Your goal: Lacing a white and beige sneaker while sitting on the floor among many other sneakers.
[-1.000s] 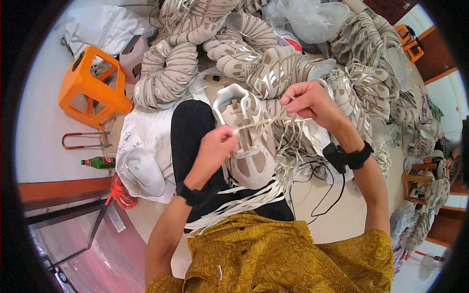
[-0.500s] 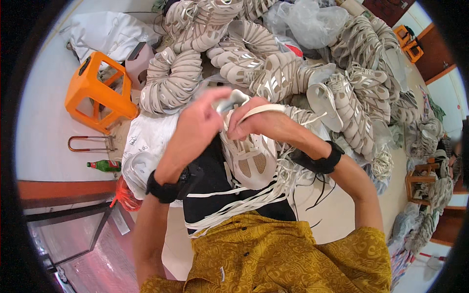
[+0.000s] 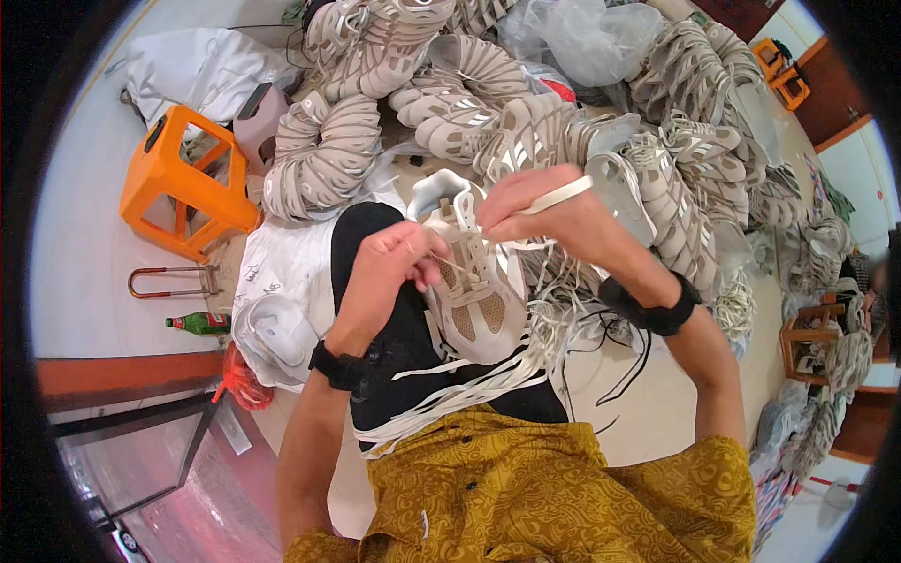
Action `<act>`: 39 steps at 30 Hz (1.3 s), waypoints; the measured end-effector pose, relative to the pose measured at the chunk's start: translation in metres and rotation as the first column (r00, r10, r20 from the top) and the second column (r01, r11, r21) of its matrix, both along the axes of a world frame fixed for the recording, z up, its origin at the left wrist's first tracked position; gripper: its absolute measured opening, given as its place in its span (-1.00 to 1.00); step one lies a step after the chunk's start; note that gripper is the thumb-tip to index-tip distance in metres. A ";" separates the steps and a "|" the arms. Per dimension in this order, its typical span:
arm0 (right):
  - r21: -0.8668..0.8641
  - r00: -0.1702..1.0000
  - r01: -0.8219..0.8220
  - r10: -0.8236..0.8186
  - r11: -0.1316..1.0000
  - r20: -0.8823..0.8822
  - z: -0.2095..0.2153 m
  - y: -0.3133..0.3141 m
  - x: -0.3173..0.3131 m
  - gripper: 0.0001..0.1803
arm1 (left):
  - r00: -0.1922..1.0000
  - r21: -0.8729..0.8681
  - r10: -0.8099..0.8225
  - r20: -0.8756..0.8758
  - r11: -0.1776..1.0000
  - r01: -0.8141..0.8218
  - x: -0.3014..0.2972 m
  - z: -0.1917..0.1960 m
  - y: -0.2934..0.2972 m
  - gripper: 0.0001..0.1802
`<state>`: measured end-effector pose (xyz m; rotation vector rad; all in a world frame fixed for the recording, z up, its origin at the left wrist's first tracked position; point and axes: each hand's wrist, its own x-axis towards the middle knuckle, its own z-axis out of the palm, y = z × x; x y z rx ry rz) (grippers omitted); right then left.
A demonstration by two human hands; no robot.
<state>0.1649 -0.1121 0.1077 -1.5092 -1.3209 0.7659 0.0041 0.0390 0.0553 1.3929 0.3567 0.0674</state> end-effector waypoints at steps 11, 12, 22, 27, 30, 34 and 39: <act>-0.083 0.494 0.468 -0.339 0.880 -0.801 0.003 -0.152 0.165 -0.83 | 0.618 -0.383 0.772 0.144 0.620 -0.685 -0.167 0.024 0.214 -0.96; -0.112 0.459 0.597 -0.452 0.794 -0.765 0.007 -0.172 0.184 -0.81 | 0.592 -0.344 0.785 0.186 0.616 -0.709 -0.197 0.029 0.243 -0.94; 0.061 0.272 0.954 -0.755 0.295 -0.597 0.073 -0.437 0.295 -0.60 | 0.304 0.292 0.952 0.027 0.284 -0.913 -0.475 0.081 0.392 -0.76; 0.264 0.627 0.742 -0.499 0.616 -0.598 0.120 -0.544 0.288 -0.63 | 0.369 0.879 0.925 0.091 0.100 -0.467 -0.517 0.105 0.355 -0.64; 0.258 0.434 0.896 -0.833 0.361 -0.343 0.155 -0.556 0.289 -0.59 | 0.394 0.674 0.900 0.185 0.176 -0.718 -0.524 0.123 0.350 -0.83; 0.209 0.465 0.877 -0.874 0.433 -0.140 0.153 -0.485 0.305 -0.53 | 0.277 0.042 0.951 0.139 0.274 -0.961 -0.507 0.129 0.360 -0.81; -0.141 0.644 0.765 -0.754 0.629 0.132 0.054 -0.279 0.229 -0.58 | 0.310 0.499 0.945 -0.107 0.321 -0.805 -0.376 0.079 0.324 -0.65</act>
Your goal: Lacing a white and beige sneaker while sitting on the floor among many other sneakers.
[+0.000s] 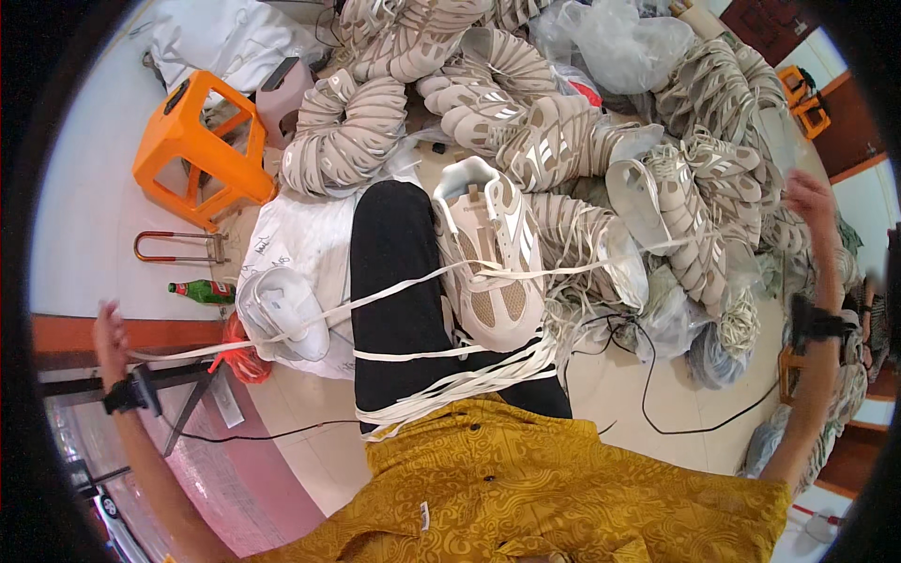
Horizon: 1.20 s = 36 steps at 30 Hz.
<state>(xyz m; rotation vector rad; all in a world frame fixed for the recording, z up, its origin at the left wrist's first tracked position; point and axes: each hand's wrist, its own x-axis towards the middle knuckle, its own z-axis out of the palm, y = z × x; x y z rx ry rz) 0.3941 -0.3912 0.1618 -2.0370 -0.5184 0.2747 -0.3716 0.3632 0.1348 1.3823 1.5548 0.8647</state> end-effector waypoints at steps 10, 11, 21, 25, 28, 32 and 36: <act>0.078 0.760 -0.539 0.524 0.839 -0.384 -0.139 0.263 -0.243 -0.81 | 0.569 -0.374 -0.654 0.499 0.430 0.822 0.292 -0.097 -0.286 -0.74; 0.068 0.755 -0.564 0.547 0.823 -0.362 -0.141 0.269 -0.248 -0.84 | 0.565 -0.358 -0.644 0.516 0.437 0.825 0.303 -0.095 -0.295 -0.74; -0.364 0.441 -0.707 0.781 0.606 0.442 -0.162 0.304 -0.269 -0.87 | 0.541 0.119 -0.831 -0.129 0.529 0.840 0.350 -0.141 -0.328 -0.74; -0.343 0.382 -0.729 0.767 0.593 0.516 -0.173 0.301 -0.273 -0.89 | 0.452 0.209 -0.848 -0.276 0.406 0.890 0.341 -0.158 -0.336 -0.78; -0.226 0.611 -0.675 0.703 0.703 0.363 -0.176 0.297 -0.278 -0.89 | 0.464 0.236 -0.852 -0.243 0.412 0.880 0.338 -0.162 -0.343 -0.83; -0.267 0.640 -0.625 0.678 0.733 0.362 -0.175 0.295 -0.278 -0.90 | 0.561 0.113 -0.811 -0.169 0.549 0.828 0.340 -0.162 -0.352 -0.86; -0.197 0.724 -0.597 0.628 0.778 0.285 -0.173 0.296 -0.282 -0.92 | 0.626 0.359 -0.725 -0.287 0.524 0.772 0.343 -0.160 -0.359 -0.91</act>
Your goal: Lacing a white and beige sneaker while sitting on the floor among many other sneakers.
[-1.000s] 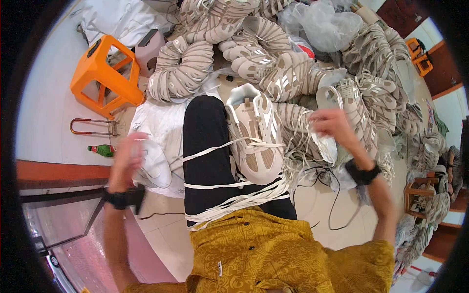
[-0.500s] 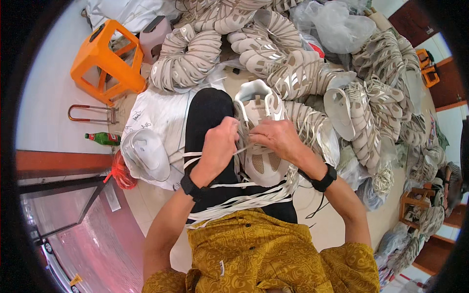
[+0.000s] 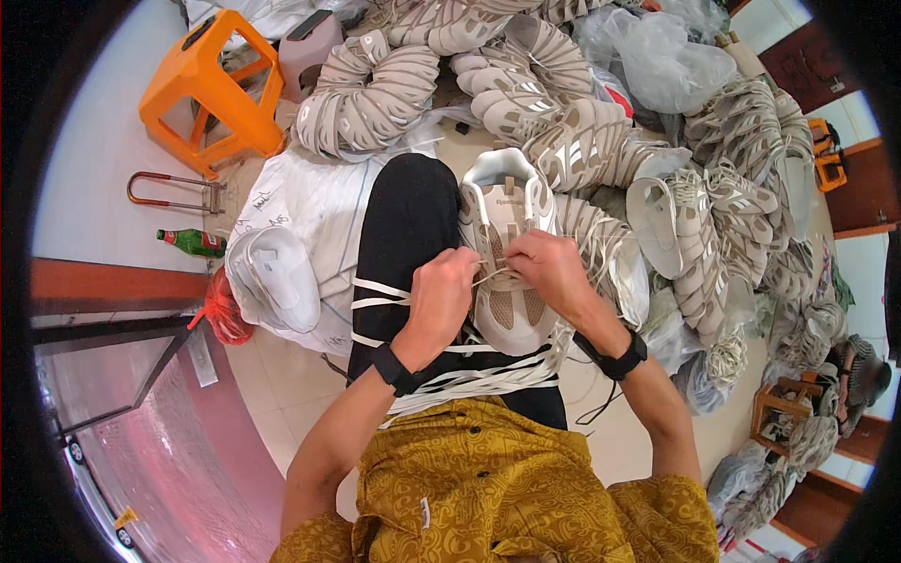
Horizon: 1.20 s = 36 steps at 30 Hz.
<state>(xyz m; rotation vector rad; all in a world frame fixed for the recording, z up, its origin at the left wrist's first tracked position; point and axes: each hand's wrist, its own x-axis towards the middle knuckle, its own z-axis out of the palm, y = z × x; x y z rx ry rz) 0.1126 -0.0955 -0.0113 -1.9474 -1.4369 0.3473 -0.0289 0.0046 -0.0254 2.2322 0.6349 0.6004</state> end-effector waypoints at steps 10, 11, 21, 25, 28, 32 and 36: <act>-0.002 0.958 0.133 -0.129 0.991 -0.257 -0.005 0.005 -0.016 -0.90 | 0.996 -0.071 0.077 -0.047 0.994 -0.080 0.002 -0.005 -0.004 -0.95; -0.051 0.932 0.152 -0.161 0.987 -0.325 -0.005 0.006 -0.015 -0.91 | 0.997 -0.054 0.076 -0.025 0.996 -0.078 0.002 -0.006 -0.005 -0.96; -0.168 0.766 0.192 -0.255 0.967 -0.591 0.011 0.003 -0.020 -0.93 | 1.000 0.265 0.002 0.010 0.964 -0.004 -0.004 0.008 -0.015 -0.93; -0.171 0.703 0.195 -0.259 0.966 -0.662 0.014 -0.002 -0.021 -0.94 | 0.997 0.481 -0.073 -0.038 0.873 0.082 0.000 0.011 -0.021 -0.85; -0.118 0.664 0.240 -0.252 0.964 -0.704 0.015 -0.004 -0.021 -0.95 | 0.997 0.472 -0.067 -0.050 0.878 0.083 0.005 0.013 -0.024 -0.88; -0.066 0.690 0.210 -0.196 0.975 -0.696 0.015 -0.007 -0.022 -0.95 | 0.996 0.585 -0.032 -0.078 0.808 0.072 0.003 0.019 -0.022 -0.89; -0.030 0.531 0.227 -0.150 0.974 -0.834 0.018 -0.017 -0.012 -0.96 | 0.975 0.669 -0.134 -0.177 0.710 0.219 0.003 0.024 -0.013 -0.84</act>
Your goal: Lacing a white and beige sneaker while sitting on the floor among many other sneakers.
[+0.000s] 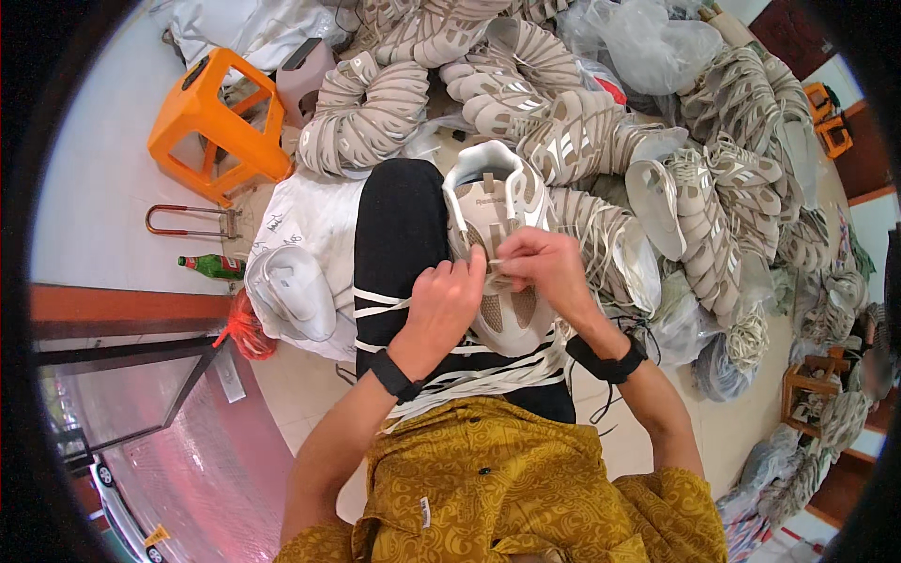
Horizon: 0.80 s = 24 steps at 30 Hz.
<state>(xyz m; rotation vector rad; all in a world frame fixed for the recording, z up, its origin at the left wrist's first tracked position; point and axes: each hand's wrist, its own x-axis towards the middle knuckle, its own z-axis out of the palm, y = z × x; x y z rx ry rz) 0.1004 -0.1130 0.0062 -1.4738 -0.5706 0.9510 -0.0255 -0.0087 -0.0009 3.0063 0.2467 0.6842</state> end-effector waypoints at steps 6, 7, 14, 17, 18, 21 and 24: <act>0.020 0.999 0.042 -0.042 0.999 -0.018 0.000 -0.014 0.003 -0.89 | 0.885 -0.040 0.031 -0.464 0.998 -0.055 0.007 0.018 0.012 -0.88; -0.023 0.994 -0.008 0.011 1.000 0.110 0.000 -0.017 0.003 -0.90 | 0.877 -0.169 0.001 -0.480 0.981 -0.094 0.009 0.022 0.020 -0.88; -0.081 0.898 -0.054 0.084 0.995 0.431 -0.013 -0.020 0.010 -0.94 | 0.709 -0.673 -0.158 -0.687 0.507 -0.539 0.025 0.027 0.040 -0.76; -0.013 0.826 -0.030 0.032 0.999 0.563 -0.019 -0.016 0.014 -0.92 | 0.862 -0.365 -0.046 -0.504 0.916 -0.164 0.020 0.022 0.033 -0.81; -0.043 0.856 -0.006 0.028 0.999 0.517 -0.020 -0.014 0.014 -0.92 | 0.851 -0.280 -0.053 -0.523 0.953 -0.113 0.018 0.021 0.032 -0.88; -0.059 0.817 -0.006 0.039 0.998 0.575 -0.024 -0.012 0.010 -0.90 | 0.885 -0.099 -0.130 -0.447 0.991 0.096 0.015 0.018 0.031 -0.95; 0.032 0.747 -0.026 -0.002 0.999 0.664 -0.027 -0.009 0.007 -0.90 | 0.896 0.048 -0.284 -0.342 0.947 0.319 0.017 0.017 0.038 -0.97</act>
